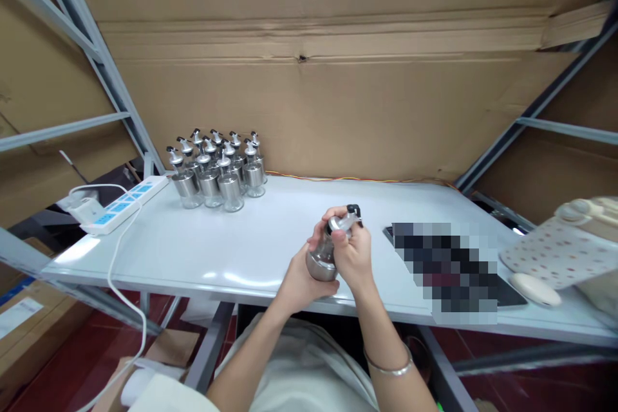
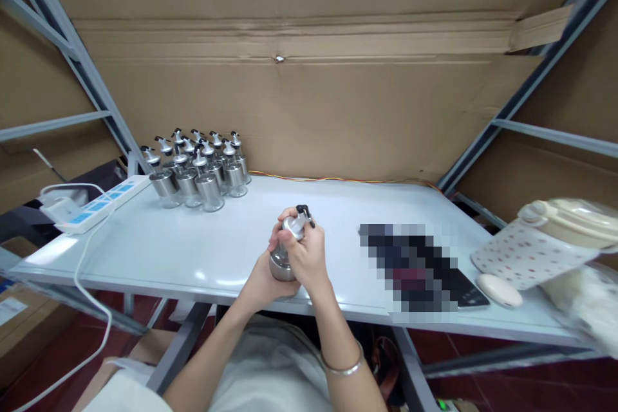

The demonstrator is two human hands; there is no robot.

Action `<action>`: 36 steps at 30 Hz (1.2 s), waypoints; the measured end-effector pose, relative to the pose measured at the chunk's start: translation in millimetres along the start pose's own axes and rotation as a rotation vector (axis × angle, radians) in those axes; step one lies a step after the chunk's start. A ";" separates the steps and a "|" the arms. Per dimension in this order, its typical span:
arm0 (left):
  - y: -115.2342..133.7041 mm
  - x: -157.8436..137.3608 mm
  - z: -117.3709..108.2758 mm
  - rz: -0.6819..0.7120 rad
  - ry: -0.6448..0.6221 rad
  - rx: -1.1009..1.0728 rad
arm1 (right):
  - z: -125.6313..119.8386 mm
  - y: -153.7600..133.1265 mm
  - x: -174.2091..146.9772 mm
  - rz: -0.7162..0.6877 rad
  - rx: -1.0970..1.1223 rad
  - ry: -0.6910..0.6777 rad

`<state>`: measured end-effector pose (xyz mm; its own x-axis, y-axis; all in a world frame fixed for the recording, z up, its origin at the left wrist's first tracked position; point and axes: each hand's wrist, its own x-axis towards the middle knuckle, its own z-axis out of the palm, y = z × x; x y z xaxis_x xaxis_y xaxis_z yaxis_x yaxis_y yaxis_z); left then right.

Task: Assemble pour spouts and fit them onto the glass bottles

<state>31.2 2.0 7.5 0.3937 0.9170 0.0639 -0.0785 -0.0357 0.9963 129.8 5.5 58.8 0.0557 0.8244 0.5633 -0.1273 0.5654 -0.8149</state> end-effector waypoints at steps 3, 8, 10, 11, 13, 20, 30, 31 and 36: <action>2.7 0.2 0.2 0.006 -0.005 -0.003 | 1.6 -3.6 1.9 0.058 0.063 -0.024; 4.6 0.0 -1.1 0.033 -0.043 -0.065 | 1.7 -3.4 1.6 0.113 0.115 0.008; 4.3 -0.6 -1.7 0.027 -0.045 -0.047 | 0.9 -2.5 2.4 0.174 0.160 0.000; 4.1 -0.9 -1.9 0.022 -0.039 -0.035 | 0.6 -2.4 3.0 0.218 0.185 -0.004; 3.8 -1.7 -2.0 0.013 -0.026 -0.026 | 0.2 -2.9 4.5 0.310 0.218 -0.002; 2.6 -3.9 -3.0 0.017 -0.030 -0.017 | 1.3 -2.8 4.6 0.484 0.253 0.111; -0.7 -4.8 -1.0 0.103 -0.014 0.003 | -11.7 43.2 -20.4 0.569 0.261 0.620; -2.8 -5.0 -0.9 0.116 -0.007 -0.004 | -12.6 46.1 -24.0 0.589 0.269 0.629; -9.8 -9.5 2.1 0.229 0.226 0.009 | -14.8 56.9 -36.3 0.499 0.363 0.737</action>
<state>30.1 -7.2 -2.8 0.1528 0.9498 0.2730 -0.1333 -0.2539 0.9580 135.2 8.1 -10.0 0.5047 0.8473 -0.1656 -0.5970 0.2039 -0.7759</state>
